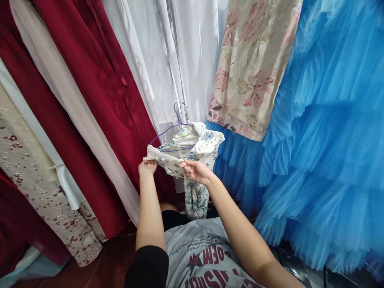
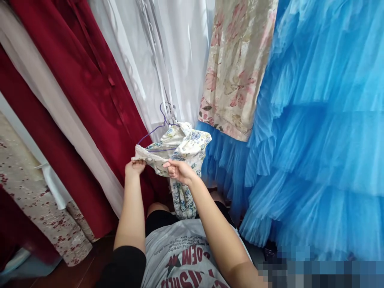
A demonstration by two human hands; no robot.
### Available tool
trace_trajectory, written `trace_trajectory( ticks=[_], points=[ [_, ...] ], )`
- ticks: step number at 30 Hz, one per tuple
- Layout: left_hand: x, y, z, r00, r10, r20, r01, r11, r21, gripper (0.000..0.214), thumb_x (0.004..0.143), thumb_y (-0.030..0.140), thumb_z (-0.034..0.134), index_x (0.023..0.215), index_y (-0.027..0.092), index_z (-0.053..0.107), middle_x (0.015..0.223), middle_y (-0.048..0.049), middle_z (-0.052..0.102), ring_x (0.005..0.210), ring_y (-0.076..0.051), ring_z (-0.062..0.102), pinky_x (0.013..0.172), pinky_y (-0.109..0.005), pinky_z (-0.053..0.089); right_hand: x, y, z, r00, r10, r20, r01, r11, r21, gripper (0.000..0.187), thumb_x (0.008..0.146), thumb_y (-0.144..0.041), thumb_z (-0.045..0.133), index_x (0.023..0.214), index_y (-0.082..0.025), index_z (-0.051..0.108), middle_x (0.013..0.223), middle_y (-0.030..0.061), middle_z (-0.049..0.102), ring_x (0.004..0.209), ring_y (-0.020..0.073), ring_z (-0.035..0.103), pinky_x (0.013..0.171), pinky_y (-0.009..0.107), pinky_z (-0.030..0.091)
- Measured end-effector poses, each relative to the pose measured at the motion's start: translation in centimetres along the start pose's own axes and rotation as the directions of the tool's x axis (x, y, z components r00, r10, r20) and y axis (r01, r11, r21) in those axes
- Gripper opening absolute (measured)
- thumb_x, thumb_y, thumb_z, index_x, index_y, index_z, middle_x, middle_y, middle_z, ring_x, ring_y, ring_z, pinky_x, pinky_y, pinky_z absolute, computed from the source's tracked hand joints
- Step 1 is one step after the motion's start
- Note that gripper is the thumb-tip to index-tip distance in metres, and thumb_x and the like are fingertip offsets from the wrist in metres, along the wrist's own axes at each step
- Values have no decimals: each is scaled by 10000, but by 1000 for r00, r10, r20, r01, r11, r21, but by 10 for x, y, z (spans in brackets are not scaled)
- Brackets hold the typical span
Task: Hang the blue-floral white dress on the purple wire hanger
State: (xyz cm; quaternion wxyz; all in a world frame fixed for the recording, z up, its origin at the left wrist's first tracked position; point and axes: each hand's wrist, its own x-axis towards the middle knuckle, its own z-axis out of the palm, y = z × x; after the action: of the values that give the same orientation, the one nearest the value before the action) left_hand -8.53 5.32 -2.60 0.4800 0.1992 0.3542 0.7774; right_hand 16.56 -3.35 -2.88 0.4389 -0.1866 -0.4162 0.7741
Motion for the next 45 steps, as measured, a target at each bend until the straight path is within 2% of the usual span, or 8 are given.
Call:
trace_trajectory(
  ticks=[7, 14, 23, 26, 29, 32, 39, 45],
  points=[
    [-58, -91, -29, 982, -187, -18, 182, 974, -135, 302, 971, 274, 568, 687, 197, 501, 607, 47, 440, 655, -142, 587, 787, -305, 492, -21, -6, -48, 913, -189, -361, 294, 919, 262, 389, 1021, -108, 253, 746, -220, 504, 477, -90, 226, 401, 121, 253, 398, 170, 291],
    [-116, -85, 22, 943, -94, 319, 140, 982, -124, 179, 855, 301, 762, 791, 170, 658, 743, 3, 616, 706, -129, 607, 723, -265, 484, -24, -2, -62, 788, -220, -575, 374, 913, 163, 438, 1069, -334, 277, 819, -216, 616, 590, -11, 588, 510, 121, 539, 504, 220, 423],
    [-159, -74, 53, 760, 155, 632, -305, 943, 135, 255, 855, 400, 772, 999, 199, 709, 921, -30, 689, 875, -149, 649, 823, -233, 494, -42, -4, -13, 990, -135, -43, 112, 933, -343, 476, 844, -668, 676, 992, -219, 735, 826, 24, 735, 817, 217, 666, 757, 315, 507],
    [-151, -80, 39, 727, -41, 685, -173, 955, 241, 465, 828, 446, 794, 1237, 288, 641, 1113, -40, 712, 1034, -199, 672, 929, -303, 503, -56, -12, -15, 991, -127, -46, 82, 840, -536, 366, 710, -445, 859, 917, -170, 735, 769, -2, 709, 721, 171, 628, 713, 280, 481],
    [-148, -93, 21, 543, -422, 726, 26, 873, 487, 565, 833, 651, 699, 1199, 221, 689, 1067, -99, 741, 992, -259, 700, 906, -377, 525, -66, -24, -26, 968, -219, -125, 102, 792, -602, 255, 704, -365, 808, 773, -141, 707, 666, -16, 653, 588, 129, 542, 583, 252, 423],
    [-146, -105, 3, 411, -575, 708, -122, 735, 668, 573, 761, 630, 776, 1052, 137, 743, 974, -109, 750, 931, -260, 697, 873, -364, 526, -69, -40, -53, 867, -421, -267, 136, 715, -686, 185, 679, -313, 751, 666, -150, 664, 585, -29, 588, 531, 122, 480, 512, 248, 374],
    [-117, -87, -22, 594, -374, 712, -461, 568, 682, 427, 760, 541, 791, 753, 121, 720, 668, 9, 601, 639, -136, 520, 578, -234, 348, -48, -116, -134, 633, -664, -398, 235, 654, -719, 230, 622, -390, 704, 616, -221, 548, 527, -51, 486, 520, 130, 416, 477, 254, 342],
    [-107, -39, 5, 657, -121, 744, -539, 615, 575, 365, 779, 497, 779, 787, 132, 763, 652, 7, 632, 594, -133, 526, 558, -235, 362, 7, -167, -127, 747, -604, -278, 271, 658, -703, 368, 621, -469, 819, 823, -207, 657, 715, -32, 644, 674, 147, 567, 610, 242, 463]
  ],
)
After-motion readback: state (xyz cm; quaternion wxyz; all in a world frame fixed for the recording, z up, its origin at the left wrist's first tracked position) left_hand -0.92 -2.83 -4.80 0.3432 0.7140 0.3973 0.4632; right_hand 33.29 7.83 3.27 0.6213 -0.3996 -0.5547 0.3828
